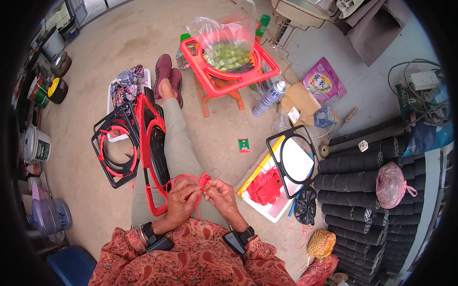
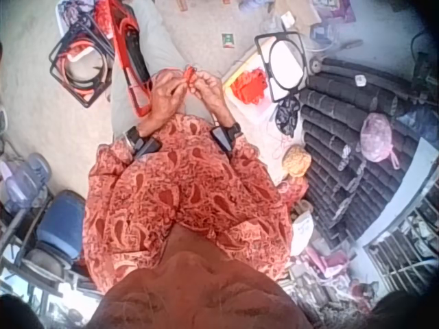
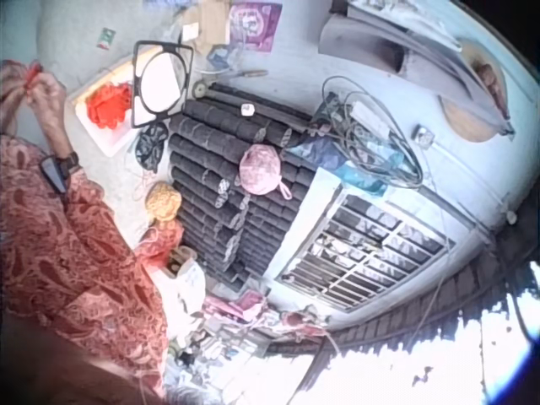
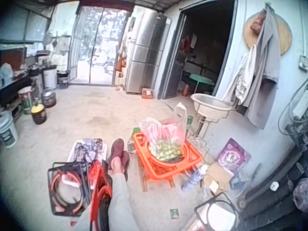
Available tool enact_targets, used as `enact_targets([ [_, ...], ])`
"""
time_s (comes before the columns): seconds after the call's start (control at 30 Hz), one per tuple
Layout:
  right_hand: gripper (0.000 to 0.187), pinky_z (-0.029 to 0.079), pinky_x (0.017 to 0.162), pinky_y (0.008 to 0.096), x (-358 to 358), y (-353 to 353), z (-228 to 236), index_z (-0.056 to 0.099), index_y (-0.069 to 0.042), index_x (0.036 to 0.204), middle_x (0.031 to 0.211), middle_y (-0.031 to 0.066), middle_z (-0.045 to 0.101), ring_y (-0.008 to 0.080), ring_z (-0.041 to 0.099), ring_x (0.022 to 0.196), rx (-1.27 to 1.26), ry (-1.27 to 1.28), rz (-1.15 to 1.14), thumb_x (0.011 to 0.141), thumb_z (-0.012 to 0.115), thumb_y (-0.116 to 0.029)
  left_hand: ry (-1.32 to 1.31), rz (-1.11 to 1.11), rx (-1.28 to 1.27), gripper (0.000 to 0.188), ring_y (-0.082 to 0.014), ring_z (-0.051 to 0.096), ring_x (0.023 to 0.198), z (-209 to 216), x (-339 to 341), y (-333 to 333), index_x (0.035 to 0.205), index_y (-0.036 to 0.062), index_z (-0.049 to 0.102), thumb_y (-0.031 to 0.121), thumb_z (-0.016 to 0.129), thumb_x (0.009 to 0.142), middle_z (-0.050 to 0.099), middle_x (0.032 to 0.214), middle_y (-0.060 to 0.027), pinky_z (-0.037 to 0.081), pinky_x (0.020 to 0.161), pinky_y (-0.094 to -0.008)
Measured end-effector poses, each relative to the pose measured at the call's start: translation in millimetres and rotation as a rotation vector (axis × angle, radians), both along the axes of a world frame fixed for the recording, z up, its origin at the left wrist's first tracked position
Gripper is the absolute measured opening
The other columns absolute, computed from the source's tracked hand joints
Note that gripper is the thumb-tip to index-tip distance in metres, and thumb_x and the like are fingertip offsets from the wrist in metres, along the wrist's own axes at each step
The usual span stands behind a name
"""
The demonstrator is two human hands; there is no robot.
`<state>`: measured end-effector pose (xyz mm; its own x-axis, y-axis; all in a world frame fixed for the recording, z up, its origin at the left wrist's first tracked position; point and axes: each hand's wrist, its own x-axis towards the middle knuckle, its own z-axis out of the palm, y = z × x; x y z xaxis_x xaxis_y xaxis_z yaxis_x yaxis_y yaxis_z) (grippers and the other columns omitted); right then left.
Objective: The person fastens black straps around both wrists by hand, then weaves red cord onto a rod by hand.
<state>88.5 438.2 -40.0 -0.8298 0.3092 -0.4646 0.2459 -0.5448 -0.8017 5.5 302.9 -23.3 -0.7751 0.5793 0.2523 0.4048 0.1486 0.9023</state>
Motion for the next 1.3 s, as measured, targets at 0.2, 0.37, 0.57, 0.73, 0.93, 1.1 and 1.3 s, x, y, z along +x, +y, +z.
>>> enact_targets([
  [0.2,0.007,0.035,0.048,0.0158,-1.5,-1.4,0.0,0.06,-0.006,0.093,0.075,0.0002,0.062,0.003,0.053,0.059,-0.054,-0.023,-0.031,0.087,0.057,-0.005,-0.054,0.013,0.007,0.016,-0.0256,0.06,0.074,-2.0,-0.8,0.6,0.086,0.0019,0.064,-0.008,0.064,0.073,0.058,0.08,-0.0095,0.047,0.062,-0.0345],
  [0.37,0.007,0.035,0.048,0.0165,1.7,1.5,-8.7,0.06,-0.005,0.092,0.074,0.0005,0.061,0.0038,0.052,0.059,-0.02,0.0,-0.022,0.088,0.055,-0.005,-0.083,-0.042,-0.017,0.011,-0.0266,0.06,0.075,1.5,-3.2,2.7,0.085,0.0029,0.063,-0.004,0.064,0.075,0.058,0.081,-0.0098,0.046,0.062,-0.0353],
  [0.57,0.006,0.035,0.048,0.0167,-1.8,-4.0,-1.9,0.061,-0.004,0.089,0.072,-0.0011,0.059,0.0028,0.05,0.058,0.08,0.001,-0.033,0.088,0.056,-0.006,-0.05,-0.049,-0.186,0.008,-0.0258,0.059,0.073,-1.1,-6.8,7.8,0.08,0.0017,0.06,-0.004,0.061,0.074,0.058,0.082,-0.0097,0.046,0.063,-0.0346],
  [0.73,0.005,0.034,0.052,0.0163,-2.9,-6.0,5.5,0.063,-0.003,0.087,0.069,-0.0045,0.057,0.0004,0.045,0.058,0.141,-0.011,-0.009,0.087,0.059,-0.006,-0.082,0.014,-0.221,0.01,-0.025,0.059,0.067,-5.9,-5.7,9.9,0.077,0.0029,0.057,-0.003,0.064,0.072,0.059,0.079,-0.0103,0.045,0.058,-0.0353],
  [0.93,0.003,0.037,0.056,0.0161,-1.9,-7.6,13.1,0.063,-0.002,0.087,0.073,-0.0055,0.057,0.0006,0.047,0.062,0.194,0.006,0.034,0.087,0.06,-0.003,-0.263,0.042,-0.236,0.009,-0.03,0.06,0.068,-2.3,-8.2,12.0,0.079,0.0036,0.056,0.003,0.063,0.075,0.059,0.074,-0.0112,0.046,0.058,-0.0406],
  [1.1,0.009,0.034,0.051,0.0165,0.2,-13.8,7.7,0.063,-0.003,0.089,0.067,-0.0043,0.056,0.0014,0.046,0.057,0.291,0.065,0.007,0.089,0.058,-0.01,-0.135,0.063,-0.193,0.009,-0.0192,0.058,0.06,-7.3,-5.6,11.4,0.084,0.0027,0.056,-0.001,0.062,0.078,0.057,0.068,-0.0094,0.044,0.054,-0.0337],
  [1.3,0.009,0.038,0.051,0.018,-3.4,-12.2,21.6,0.064,-0.003,0.09,0.072,-0.0021,0.059,0.0029,0.051,0.061,0.296,-0.067,0.061,0.091,0.06,-0.01,-0.127,0.091,-0.142,0.007,-0.0337,0.058,0.071,-12.4,-1.4,8.2,0.087,0.0036,0.051,0.004,0.057,0.082,0.057,0.078,-0.0148,0.044,0.06,-0.0417],
])
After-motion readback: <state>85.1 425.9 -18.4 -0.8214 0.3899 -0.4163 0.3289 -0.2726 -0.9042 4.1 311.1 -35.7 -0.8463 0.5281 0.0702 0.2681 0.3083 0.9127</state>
